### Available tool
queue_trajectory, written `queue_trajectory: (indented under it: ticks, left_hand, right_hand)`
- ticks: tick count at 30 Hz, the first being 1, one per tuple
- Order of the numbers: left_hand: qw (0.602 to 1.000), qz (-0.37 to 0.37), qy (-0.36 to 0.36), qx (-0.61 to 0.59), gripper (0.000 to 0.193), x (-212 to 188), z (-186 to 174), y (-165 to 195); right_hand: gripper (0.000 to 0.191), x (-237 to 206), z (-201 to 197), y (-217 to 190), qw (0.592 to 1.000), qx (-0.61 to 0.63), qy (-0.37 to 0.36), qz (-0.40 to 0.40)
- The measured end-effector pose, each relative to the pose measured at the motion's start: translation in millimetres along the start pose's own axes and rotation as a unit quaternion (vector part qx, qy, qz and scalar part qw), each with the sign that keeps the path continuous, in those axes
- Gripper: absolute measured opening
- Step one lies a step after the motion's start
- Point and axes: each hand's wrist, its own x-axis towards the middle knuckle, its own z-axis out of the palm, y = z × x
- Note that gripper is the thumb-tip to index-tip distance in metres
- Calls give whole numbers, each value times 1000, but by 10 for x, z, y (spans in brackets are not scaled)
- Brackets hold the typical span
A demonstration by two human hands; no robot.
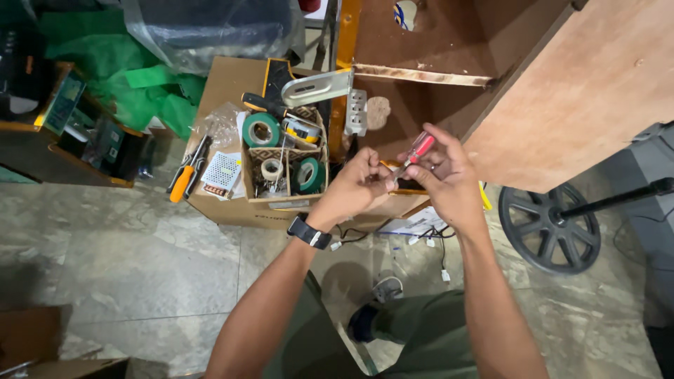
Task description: The person kneels in front of an open wooden cabinet and uses a screwdriver to work on components mounted inside it. They handle small screws and parts from a cardboard parts box, adjust a perforated metal power-supply unit, and manipulate wires and fittings inside the cabinet.
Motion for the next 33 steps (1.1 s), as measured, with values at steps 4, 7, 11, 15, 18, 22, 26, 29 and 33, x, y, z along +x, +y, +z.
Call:
queue_trajectory:
  ticks: [4,7,11,15,18,22,26,29,33]
  left_hand:
    - [1000,6,-2,-5,36,61,-58,68]
    - [997,63,20,47,34,51,-49,111]
    - [975,103,85,175,37,37,-10,153]
    - [969,116,107,188,36,78,-16,175]
    - [960,112,130,221,38,90,-2,149]
    - [952,126,143,238,36,114,43,88]
    - [960,100,173,195,34,185,102,65]
    - [958,67,200,193,34,253,118,108]
    - [945,81,238,207,30,221,153,195]
  right_hand:
    - [62,52,20,96,1000,-12,7,-19]
    - [60,88,64,159,998,-4,0,-58]
    - [62,138,70,167,997,-1,-16,-70]
    - [63,210,55,152,998,45,-44,-1]
    - [69,219,77,181,998,49,-36,10]
    - [76,210,101,269,999,37,-18,-12]
    - [78,238,126,388,997,-2,45,-60]
    - [79,314,132,475,996,8,63,-66]
    - [78,443,144,599,994,7,91,-62]
